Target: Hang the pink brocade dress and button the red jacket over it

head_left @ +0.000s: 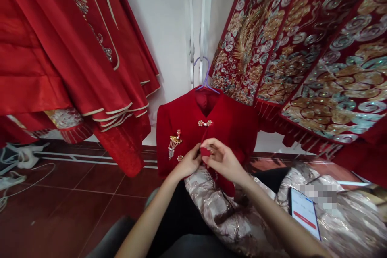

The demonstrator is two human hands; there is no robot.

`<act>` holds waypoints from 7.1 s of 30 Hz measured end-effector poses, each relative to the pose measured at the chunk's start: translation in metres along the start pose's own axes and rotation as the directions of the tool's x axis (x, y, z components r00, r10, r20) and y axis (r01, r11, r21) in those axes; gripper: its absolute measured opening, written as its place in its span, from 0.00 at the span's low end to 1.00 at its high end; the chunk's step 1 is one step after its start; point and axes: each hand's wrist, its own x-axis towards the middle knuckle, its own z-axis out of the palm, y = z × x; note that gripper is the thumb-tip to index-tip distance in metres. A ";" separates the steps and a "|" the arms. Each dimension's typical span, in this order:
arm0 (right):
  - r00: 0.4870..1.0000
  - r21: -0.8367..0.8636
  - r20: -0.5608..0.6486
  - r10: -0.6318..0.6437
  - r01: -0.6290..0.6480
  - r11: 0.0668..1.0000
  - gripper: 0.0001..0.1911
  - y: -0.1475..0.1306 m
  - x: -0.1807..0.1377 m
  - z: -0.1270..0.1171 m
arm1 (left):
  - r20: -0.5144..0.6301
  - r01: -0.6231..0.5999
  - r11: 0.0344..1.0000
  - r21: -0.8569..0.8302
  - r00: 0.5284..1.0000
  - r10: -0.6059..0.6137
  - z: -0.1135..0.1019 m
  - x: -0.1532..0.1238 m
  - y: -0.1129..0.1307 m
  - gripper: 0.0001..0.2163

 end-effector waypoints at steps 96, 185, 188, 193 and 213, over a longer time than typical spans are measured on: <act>0.986 -0.366 -0.162 0.025 -0.084 0.927 0.05 0.077 0.030 0.052 | -0.744 -0.058 0.997 -0.045 0.668 0.005 -0.021 -0.054 -0.049 0.10; 0.903 -0.051 0.271 0.332 -0.331 0.942 0.15 0.031 0.016 -0.010 | -0.472 -0.046 0.745 -0.666 0.800 -0.372 -0.055 0.018 -0.010 0.08; 0.901 -0.062 0.273 0.336 -0.332 0.941 0.16 0.031 0.016 -0.010 | -0.480 -0.055 0.751 -0.658 0.799 -0.362 -0.055 0.019 -0.010 0.06; 0.901 -0.043 0.279 0.331 -0.333 0.942 0.16 0.032 0.016 -0.010 | -0.462 -0.059 0.744 -0.665 0.816 -0.348 -0.053 0.020 -0.009 0.03; 0.835 -0.143 0.422 0.353 -0.324 0.935 0.14 0.010 0.003 -0.045 | 0.016 -0.263 0.431 0.863 0.867 0.498 -0.041 0.063 0.072 0.11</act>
